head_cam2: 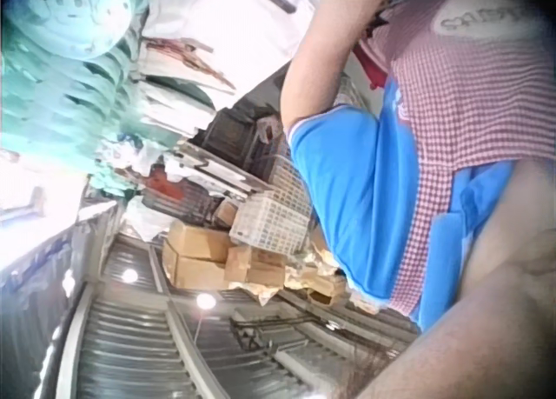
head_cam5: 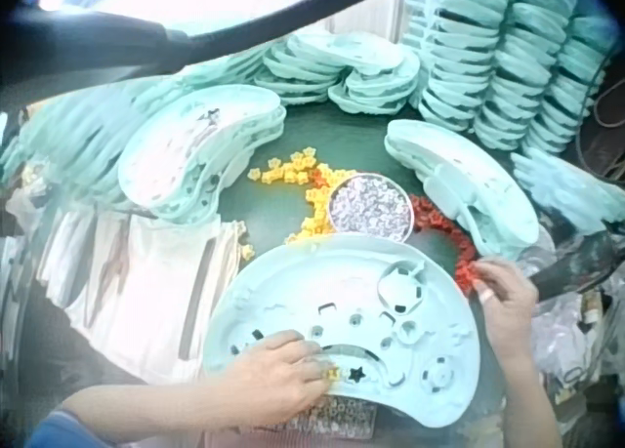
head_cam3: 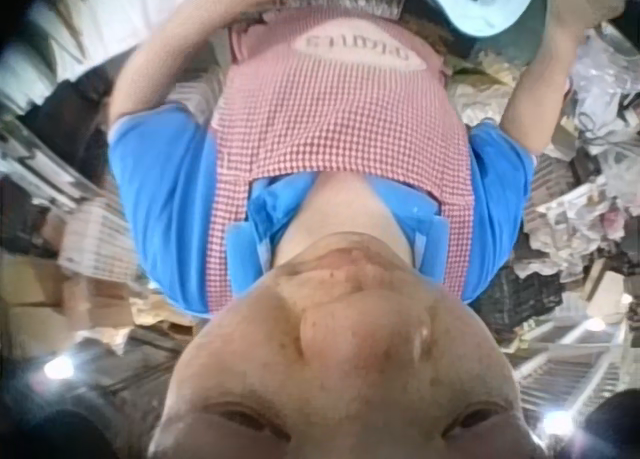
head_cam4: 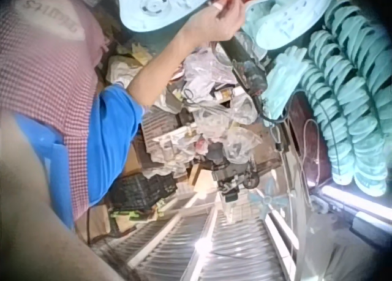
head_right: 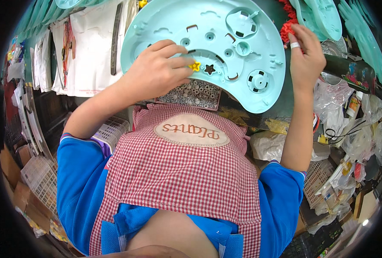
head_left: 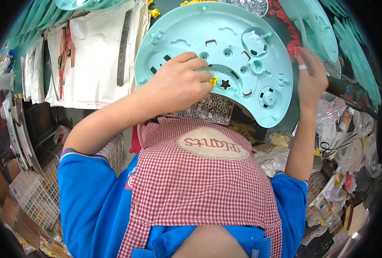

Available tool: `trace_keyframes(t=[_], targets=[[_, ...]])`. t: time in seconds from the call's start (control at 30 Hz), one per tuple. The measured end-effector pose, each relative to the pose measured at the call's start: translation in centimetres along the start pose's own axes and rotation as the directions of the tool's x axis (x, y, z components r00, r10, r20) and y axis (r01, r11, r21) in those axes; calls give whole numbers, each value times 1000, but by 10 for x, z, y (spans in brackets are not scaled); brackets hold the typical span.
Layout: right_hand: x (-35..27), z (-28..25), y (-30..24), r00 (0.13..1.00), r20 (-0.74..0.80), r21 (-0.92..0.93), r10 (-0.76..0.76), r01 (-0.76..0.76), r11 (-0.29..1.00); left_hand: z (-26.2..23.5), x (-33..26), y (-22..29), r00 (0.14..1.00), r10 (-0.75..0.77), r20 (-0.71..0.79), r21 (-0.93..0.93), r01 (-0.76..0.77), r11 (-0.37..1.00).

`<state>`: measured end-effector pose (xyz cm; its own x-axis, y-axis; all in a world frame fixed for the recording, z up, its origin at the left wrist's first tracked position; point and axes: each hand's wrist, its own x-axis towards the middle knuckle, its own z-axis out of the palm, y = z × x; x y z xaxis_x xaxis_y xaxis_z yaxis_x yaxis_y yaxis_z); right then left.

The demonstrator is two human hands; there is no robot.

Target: The person assembles a light blue decorative plate by inserting small star-shaped pieces into designated slots and using a handheld rotary tool to secure internal components. The person repeatedly picks up the plate, places it on the table, and uses the tool on different sections of the plate's underside.

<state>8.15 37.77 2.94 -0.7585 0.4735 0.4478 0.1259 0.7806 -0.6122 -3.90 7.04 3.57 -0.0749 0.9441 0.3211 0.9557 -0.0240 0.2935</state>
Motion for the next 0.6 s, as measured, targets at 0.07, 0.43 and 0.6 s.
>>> trace_keyframes(t=[0.07, 0.43, 0.6], targets=[[-1, 4, -32, 940, 244, 301, -238, 160, 940, 10, -16, 19, 984, 60, -169, 104, -42, 994], [-37, 53, -49, 631, 586, 352, -509, 367, 861, 49, -25, 59, 977, -189, 103, 165, 170, 971], [-33, 56, -52, 592, 620, 320, -515, 409, 855, 2, -6, 35, 921, -390, -8, -423, 350, 836]])
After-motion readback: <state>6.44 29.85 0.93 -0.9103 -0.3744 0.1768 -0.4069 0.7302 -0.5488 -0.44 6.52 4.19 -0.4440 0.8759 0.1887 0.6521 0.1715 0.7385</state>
